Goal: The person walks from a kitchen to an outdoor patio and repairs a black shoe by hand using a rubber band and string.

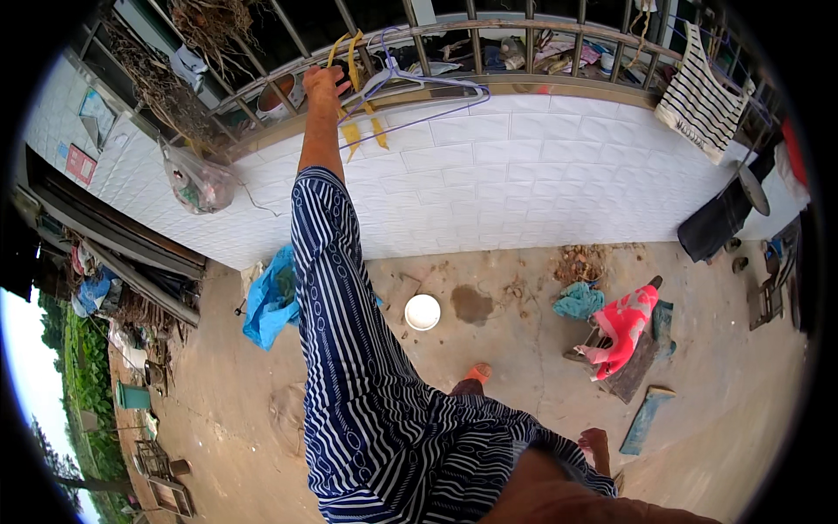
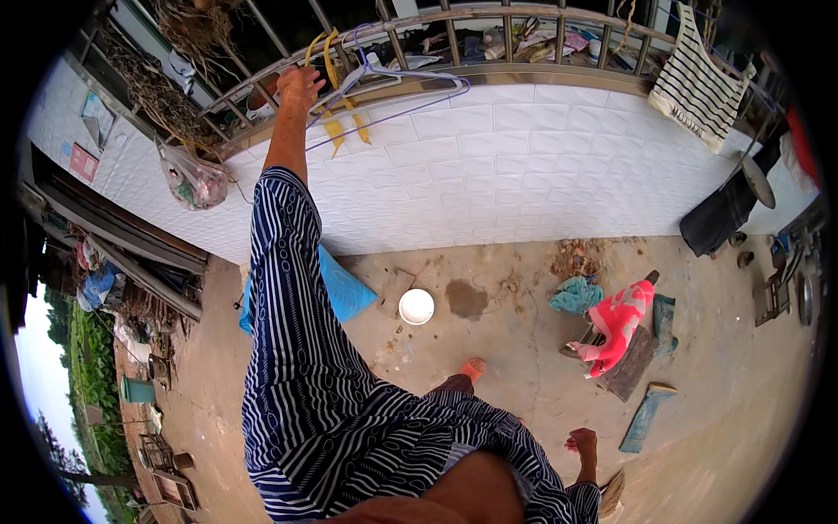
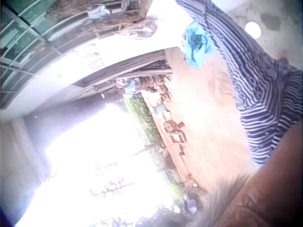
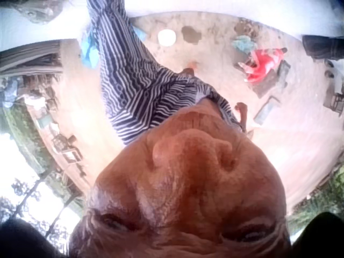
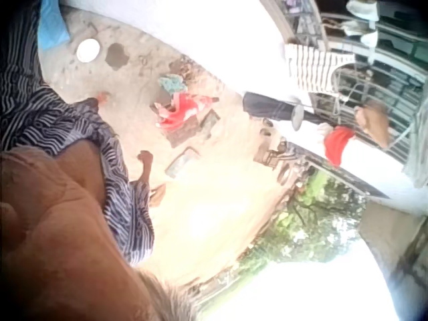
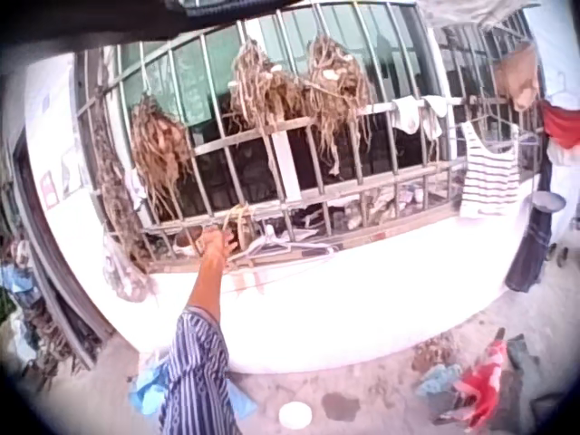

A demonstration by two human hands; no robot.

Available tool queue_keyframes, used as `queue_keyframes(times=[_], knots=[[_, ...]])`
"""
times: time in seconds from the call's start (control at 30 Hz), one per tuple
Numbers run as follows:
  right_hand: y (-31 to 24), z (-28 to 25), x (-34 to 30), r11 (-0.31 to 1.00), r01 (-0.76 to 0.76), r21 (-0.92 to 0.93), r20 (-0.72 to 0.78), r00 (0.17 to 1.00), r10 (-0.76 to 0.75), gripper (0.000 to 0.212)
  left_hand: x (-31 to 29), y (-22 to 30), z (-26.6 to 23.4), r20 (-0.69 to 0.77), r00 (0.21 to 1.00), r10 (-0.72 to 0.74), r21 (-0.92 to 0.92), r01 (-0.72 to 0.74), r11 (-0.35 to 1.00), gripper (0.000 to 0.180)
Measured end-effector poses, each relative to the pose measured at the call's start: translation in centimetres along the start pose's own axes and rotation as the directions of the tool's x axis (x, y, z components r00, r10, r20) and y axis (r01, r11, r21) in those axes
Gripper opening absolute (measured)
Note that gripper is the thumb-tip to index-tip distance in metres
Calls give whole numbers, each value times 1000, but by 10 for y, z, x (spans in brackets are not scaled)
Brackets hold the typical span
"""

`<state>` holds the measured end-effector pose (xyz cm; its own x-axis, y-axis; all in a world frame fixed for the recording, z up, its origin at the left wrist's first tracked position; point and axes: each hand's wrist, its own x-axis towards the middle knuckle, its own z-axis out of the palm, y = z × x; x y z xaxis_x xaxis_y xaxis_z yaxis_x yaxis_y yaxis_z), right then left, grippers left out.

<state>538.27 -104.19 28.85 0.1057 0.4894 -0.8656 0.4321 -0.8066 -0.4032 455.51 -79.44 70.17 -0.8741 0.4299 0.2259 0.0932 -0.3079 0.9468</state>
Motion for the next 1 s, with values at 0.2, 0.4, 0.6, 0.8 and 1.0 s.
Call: queue_keyframes(times=[0.2,0.4,0.6,0.8,1.0], knots=[[-67,33,-28,990,110,-89,-19,994,-112,12,21,9,-2,80,991,103,463,-129,877,21],[-77,43,-30,991,106,-78,-24,994,-108,14,-83,83,-12,102,764,637,128,-645,753,16],[-201,102,-83,922,379,79,331,862,-383,21,-288,18,5,762,503,408,0,-629,777,7],[-313,150,-181,569,156,807,278,751,-599,33,-459,-97,8,995,52,-89,98,-228,969,12],[-244,87,-144,186,-78,980,166,834,-526,14,-503,-100,20,916,-377,-138,0,-344,939,15]])
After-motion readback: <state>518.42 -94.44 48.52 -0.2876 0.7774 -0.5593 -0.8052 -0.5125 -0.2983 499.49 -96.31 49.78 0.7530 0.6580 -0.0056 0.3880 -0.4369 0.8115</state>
